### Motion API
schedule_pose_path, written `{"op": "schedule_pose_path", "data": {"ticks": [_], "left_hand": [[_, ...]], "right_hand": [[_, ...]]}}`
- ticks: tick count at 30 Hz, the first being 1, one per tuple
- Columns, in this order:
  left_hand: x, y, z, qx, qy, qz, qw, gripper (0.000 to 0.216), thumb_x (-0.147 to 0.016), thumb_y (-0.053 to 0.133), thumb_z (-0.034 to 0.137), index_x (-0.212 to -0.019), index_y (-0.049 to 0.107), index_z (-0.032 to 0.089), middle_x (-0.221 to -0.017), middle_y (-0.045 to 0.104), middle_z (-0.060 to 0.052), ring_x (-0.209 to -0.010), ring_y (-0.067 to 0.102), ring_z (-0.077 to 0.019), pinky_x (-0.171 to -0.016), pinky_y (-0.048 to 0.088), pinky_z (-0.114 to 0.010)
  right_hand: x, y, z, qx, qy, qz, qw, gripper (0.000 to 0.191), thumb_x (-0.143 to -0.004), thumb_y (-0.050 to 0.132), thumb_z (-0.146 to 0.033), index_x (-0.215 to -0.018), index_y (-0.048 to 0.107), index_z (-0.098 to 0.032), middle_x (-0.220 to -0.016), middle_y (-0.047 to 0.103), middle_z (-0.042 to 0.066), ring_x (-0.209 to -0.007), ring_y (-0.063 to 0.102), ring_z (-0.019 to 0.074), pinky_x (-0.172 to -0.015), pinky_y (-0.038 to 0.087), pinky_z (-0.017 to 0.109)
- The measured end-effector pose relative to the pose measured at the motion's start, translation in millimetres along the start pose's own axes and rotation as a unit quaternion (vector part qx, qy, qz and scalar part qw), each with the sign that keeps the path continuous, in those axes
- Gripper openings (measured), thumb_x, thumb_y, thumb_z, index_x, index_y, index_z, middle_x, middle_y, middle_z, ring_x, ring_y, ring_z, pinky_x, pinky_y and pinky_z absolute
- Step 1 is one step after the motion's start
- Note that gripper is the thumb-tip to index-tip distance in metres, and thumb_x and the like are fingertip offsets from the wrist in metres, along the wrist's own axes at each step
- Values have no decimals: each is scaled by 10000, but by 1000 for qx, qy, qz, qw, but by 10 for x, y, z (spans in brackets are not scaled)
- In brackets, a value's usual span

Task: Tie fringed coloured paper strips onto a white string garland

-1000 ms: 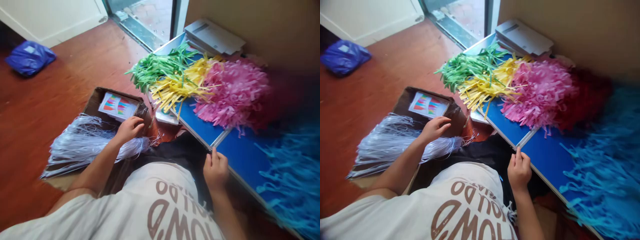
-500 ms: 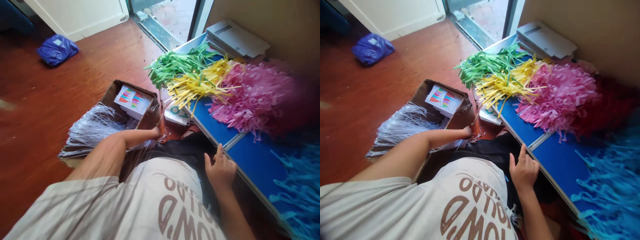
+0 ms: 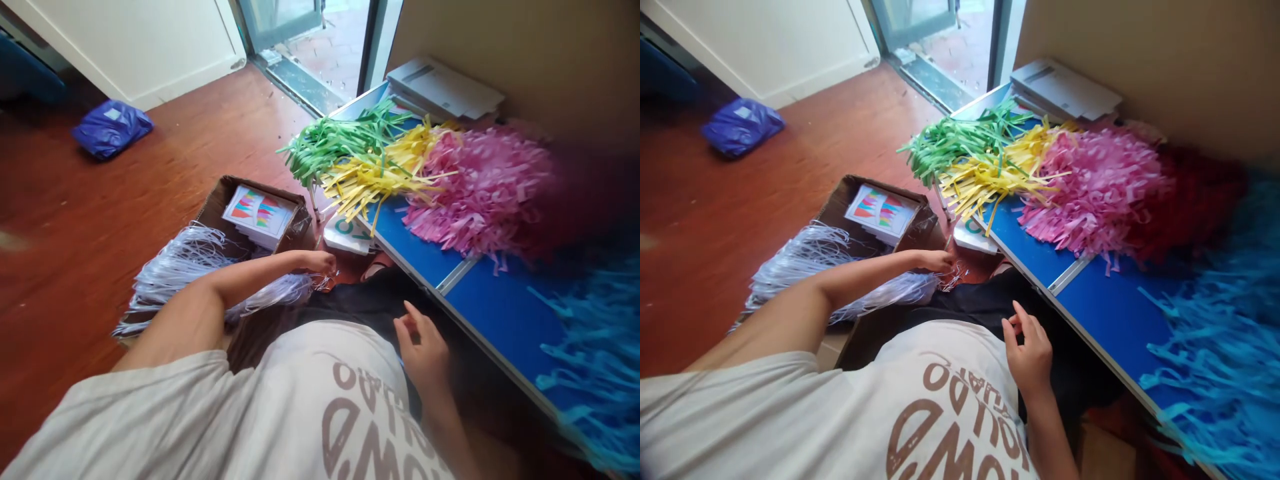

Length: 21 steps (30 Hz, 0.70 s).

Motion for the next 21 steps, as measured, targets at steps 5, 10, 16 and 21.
{"op": "schedule_pose_path", "data": {"ticks": [5,10,16,21], "left_hand": [[345,-162,791,317,177,-205,909,287,-871,690,427,-873,562,169,-1136,715,-135,-975,689,-227,-706,558,-290],[672,-744,1155,435,165,8,885,291,-810,707,398,-880,532,176,-1024,732,-123,-752,699,-176,-420,324,-170],[1089,-1553,602,460,151,363,796,142,-953,478,226,-952,587,135,-1154,711,-65,-1007,701,-150,-401,235,-71],[1364,-2083,-133,505,154,495,691,371,-981,204,62,-816,527,138,-858,702,33,-1158,630,-80,-471,185,-32]], "right_hand": [[-327,291,-382,-273,31,-91,957,722,-818,678,-537,-1448,465,-254,-1207,664,120,-1050,667,245,-857,560,395],[-551,306,-512,-402,99,-270,870,420,-806,686,-559,-1015,732,-198,-699,670,17,-538,553,132,-545,467,274],[-119,-544,256,-299,129,-156,932,391,-724,745,-526,-529,630,-208,-573,575,29,-627,588,215,-623,490,360],[517,-1618,361,59,56,44,996,316,-842,675,-504,-689,708,-229,-724,676,80,-716,661,274,-627,541,420]]}}
Point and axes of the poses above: each hand's wrist, its own x-axis away from the middle knuckle, its own y-axis out of the palm, z = x × y, the point moved 2 cm from there along -x, towards the middle knuckle
